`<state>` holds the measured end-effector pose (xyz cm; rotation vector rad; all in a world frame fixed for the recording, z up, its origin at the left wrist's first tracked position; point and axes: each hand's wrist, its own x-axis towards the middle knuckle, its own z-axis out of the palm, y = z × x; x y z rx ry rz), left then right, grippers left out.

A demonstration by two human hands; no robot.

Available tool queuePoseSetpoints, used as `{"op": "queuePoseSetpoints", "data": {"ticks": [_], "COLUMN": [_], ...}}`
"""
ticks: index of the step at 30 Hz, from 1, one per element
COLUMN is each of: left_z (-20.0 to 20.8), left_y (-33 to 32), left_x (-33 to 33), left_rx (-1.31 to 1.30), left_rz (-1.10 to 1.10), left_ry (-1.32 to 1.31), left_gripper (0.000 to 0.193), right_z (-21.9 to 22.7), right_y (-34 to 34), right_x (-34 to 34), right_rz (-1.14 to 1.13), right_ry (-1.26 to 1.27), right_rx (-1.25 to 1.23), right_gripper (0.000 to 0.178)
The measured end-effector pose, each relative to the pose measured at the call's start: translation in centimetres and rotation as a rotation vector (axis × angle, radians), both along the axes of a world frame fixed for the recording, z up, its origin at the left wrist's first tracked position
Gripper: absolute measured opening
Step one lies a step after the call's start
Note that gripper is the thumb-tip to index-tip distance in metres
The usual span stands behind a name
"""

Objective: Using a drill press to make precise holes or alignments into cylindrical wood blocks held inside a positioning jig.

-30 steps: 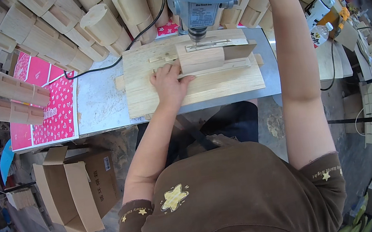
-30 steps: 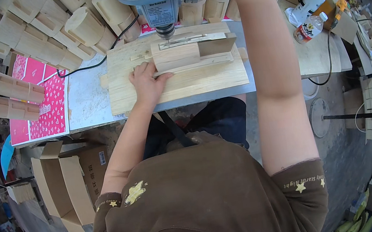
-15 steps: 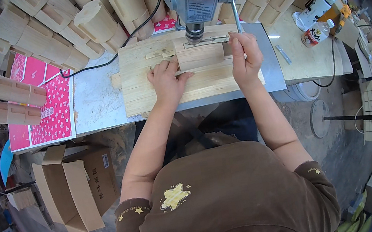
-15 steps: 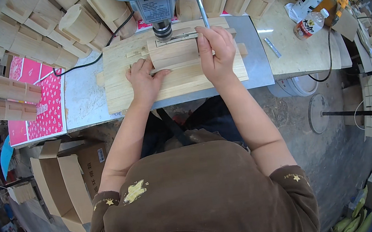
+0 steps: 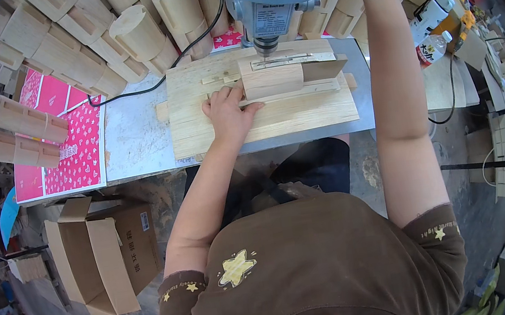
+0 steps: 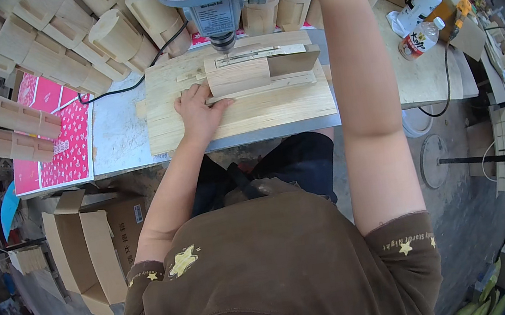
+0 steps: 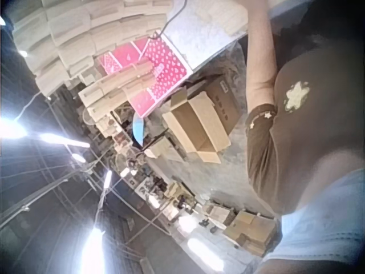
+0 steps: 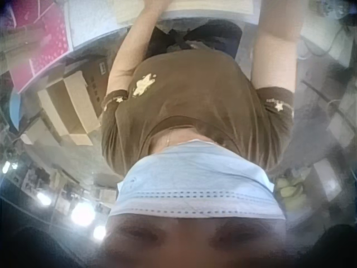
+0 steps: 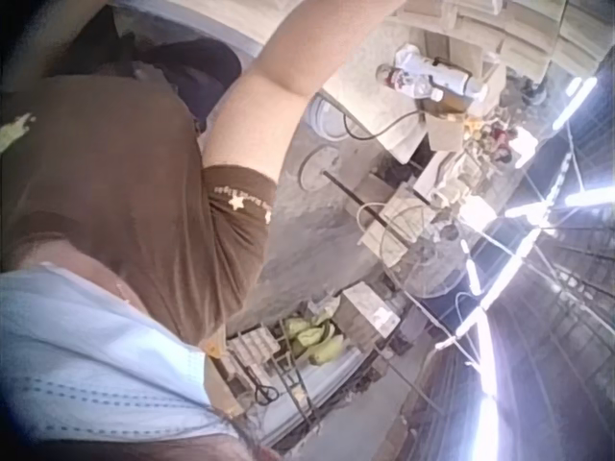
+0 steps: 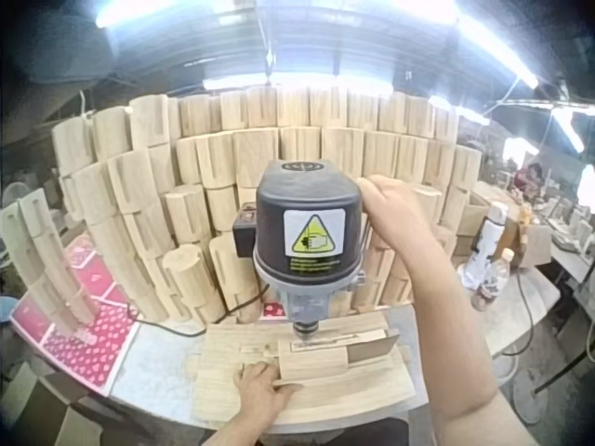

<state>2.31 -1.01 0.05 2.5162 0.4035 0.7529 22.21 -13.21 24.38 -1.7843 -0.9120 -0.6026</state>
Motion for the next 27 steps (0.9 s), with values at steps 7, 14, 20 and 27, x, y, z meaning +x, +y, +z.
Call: {"op": "queuePoseSetpoints", "data": {"ticks": [7,14,20,27], "left_z": [0.2,1.3,5.8,8.3], "left_y": [0.6,4.2,9.5,6.3], "left_x": [0.2,-3.7,-12.9,-12.3], "left_rx": [-0.255,-0.207,-0.807,-1.255], "left_rz": [-0.047,-0.158,-0.027,0.209], "left_ry": [0.026,-0.078,-0.056,-0.128], "left_gripper": [0.052,0.042,0.021,0.039], "right_z": [-8.1,-16.7,-16.6,-16.9], "right_y": [-4.4,-9.5,-11.9,-9.5], "right_x": [-1.5,-8.1,-10.1,-11.9], "right_rz": [0.145,0.077,0.077,0.156], "right_ry": [0.214,0.074,0.017,-0.029], "right_rx": [-0.082,-0.589,-0.601,-0.593], "right_gripper": [0.025,0.022,0.022,0.024]}}
